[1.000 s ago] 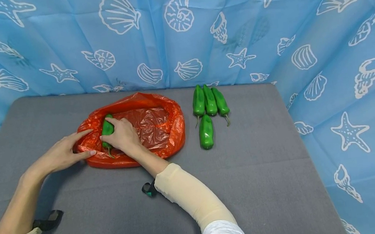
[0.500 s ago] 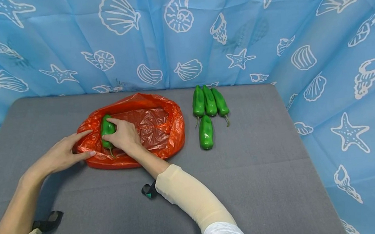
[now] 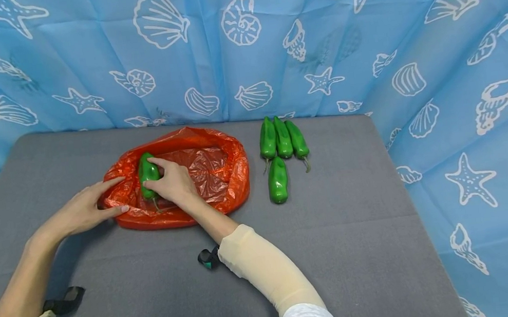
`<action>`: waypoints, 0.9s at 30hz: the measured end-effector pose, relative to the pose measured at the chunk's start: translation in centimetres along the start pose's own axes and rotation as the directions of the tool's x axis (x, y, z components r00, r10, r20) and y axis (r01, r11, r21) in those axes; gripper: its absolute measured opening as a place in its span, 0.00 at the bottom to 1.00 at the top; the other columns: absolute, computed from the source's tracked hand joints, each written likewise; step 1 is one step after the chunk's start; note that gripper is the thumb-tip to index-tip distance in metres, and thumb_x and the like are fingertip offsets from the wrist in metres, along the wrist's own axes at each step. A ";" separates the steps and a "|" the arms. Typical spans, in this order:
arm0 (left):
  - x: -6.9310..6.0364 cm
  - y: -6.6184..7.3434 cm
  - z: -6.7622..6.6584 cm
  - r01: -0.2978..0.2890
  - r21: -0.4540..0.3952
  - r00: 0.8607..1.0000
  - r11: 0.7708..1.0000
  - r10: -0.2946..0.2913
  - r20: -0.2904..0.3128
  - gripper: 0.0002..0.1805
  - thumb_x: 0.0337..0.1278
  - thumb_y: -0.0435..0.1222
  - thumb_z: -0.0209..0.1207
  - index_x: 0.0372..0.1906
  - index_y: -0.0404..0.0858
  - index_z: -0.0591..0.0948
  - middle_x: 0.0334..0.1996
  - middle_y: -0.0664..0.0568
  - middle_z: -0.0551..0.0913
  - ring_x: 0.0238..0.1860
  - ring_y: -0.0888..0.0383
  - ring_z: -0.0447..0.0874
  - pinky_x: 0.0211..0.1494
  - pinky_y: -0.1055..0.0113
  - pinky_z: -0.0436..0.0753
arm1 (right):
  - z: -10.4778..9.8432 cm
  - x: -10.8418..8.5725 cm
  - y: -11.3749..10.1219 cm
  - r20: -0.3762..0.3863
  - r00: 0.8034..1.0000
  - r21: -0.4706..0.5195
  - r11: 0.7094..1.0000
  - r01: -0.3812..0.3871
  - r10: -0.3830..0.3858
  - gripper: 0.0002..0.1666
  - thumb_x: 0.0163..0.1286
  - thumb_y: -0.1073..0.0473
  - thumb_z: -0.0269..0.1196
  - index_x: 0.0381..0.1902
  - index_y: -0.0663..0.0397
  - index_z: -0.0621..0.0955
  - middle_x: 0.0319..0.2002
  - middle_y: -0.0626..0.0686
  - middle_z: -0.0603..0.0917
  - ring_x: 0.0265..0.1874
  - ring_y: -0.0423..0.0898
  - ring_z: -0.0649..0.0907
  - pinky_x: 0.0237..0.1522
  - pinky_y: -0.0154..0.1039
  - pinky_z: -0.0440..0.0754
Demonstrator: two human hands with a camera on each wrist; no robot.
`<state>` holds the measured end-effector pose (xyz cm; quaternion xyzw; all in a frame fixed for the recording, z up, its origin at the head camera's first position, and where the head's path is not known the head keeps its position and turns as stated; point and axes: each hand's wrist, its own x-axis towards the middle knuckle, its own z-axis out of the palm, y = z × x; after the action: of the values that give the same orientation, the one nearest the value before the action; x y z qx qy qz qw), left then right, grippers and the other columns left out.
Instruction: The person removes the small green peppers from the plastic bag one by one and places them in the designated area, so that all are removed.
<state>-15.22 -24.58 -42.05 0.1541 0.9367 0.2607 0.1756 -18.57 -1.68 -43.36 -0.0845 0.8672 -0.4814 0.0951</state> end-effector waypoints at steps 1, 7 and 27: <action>0.0 0.0 0.0 0.004 0.000 1.000 1.000 -0.004 0.002 0.48 0.63 0.58 0.60 0.76 0.33 0.58 0.71 0.25 0.58 0.69 0.26 0.56 0.65 0.28 0.59 | -0.1 -0.1 0.1 0.003 1.000 0.028 1.000 0.000 0.000 0.35 0.62 0.53 0.73 0.68 0.39 0.76 0.43 0.52 0.86 0.33 0.39 0.83 0.28 0.30 0.81; 0.0 0.0 0.2 0.016 -0.007 1.000 1.000 -0.016 0.009 0.49 0.62 0.59 0.60 0.77 0.33 0.58 0.72 0.24 0.56 0.69 0.25 0.54 0.65 0.28 0.58 | -0.6 -0.4 0.6 -0.001 1.000 0.133 0.991 -0.005 0.005 0.35 0.63 0.56 0.73 0.68 0.39 0.76 0.41 0.51 0.85 0.33 0.39 0.84 0.27 0.32 0.83; -0.1 0.1 0.1 0.016 -0.010 1.000 1.000 -0.016 0.008 0.49 0.63 0.59 0.60 0.77 0.33 0.57 0.71 0.25 0.57 0.69 0.26 0.55 0.66 0.29 0.58 | -4.4 -1.4 1.7 0.017 1.000 0.222 0.975 -0.005 0.002 0.34 0.65 0.53 0.71 0.68 0.31 0.76 0.53 0.52 0.82 0.34 0.42 0.85 0.32 0.38 0.84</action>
<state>-15.10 -24.52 -42.06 0.1470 0.9359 0.2633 0.1822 -18.38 3.21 -42.43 -0.0758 0.8072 -0.5745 0.1122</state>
